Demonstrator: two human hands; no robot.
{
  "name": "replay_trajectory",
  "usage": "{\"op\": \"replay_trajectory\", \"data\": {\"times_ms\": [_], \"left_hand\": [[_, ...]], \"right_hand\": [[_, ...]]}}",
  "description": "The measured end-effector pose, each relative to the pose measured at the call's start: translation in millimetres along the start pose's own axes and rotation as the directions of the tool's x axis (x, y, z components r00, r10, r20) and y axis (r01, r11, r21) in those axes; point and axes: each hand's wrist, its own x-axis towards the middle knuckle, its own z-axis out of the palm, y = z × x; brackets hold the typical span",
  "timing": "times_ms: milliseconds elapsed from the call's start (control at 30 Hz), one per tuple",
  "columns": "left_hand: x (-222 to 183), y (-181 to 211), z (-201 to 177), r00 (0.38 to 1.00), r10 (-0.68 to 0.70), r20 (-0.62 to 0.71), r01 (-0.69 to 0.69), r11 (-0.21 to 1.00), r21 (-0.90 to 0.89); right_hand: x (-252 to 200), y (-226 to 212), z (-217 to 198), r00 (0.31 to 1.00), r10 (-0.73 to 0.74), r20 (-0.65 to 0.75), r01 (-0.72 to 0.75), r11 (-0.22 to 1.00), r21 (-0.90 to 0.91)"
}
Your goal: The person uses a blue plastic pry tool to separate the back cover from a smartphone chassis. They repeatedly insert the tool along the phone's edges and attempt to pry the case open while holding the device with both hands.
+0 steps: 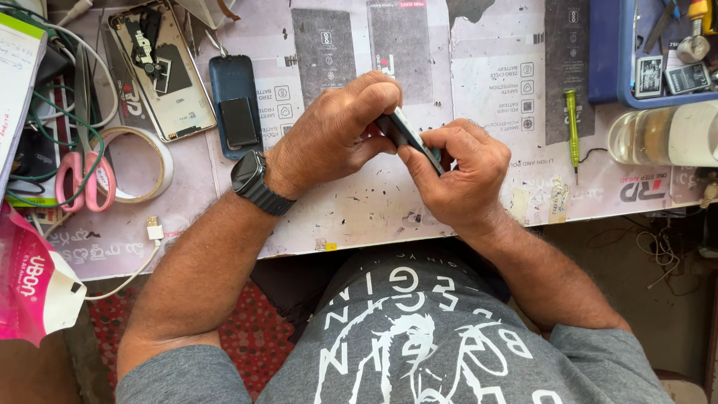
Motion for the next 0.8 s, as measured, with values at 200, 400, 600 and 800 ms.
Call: {"op": "replay_trajectory", "data": {"times_ms": [200, 400, 600, 800], "left_hand": [[-2.3, -2.7, 3.8, 0.999, 0.026, -0.035, -0.024, 0.999, 0.033], [-5.6, -10.0, 2.3, 0.998, -0.022, -0.065, 0.013, 0.99, -0.142], [-7.1, -14.3, 4.3, 0.969, -0.249, -0.007, 0.187, 0.747, -0.638], [-7.2, -12.4, 4.2, 0.884, -0.459, 0.091, 0.336, 0.488, -0.806]], "right_hand": [[0.9, -0.5, -1.6, 1.0, 0.011, 0.022, -0.012, 0.999, 0.035], [7.0, -1.9, 1.3, 0.993, -0.116, -0.019, 0.115, 0.992, -0.051], [16.1, -0.7, 1.8, 0.94, -0.333, -0.073, 0.312, 0.926, -0.211], [16.4, 13.9, -3.2, 0.929, -0.363, -0.066, 0.346, 0.92, -0.184]]}}
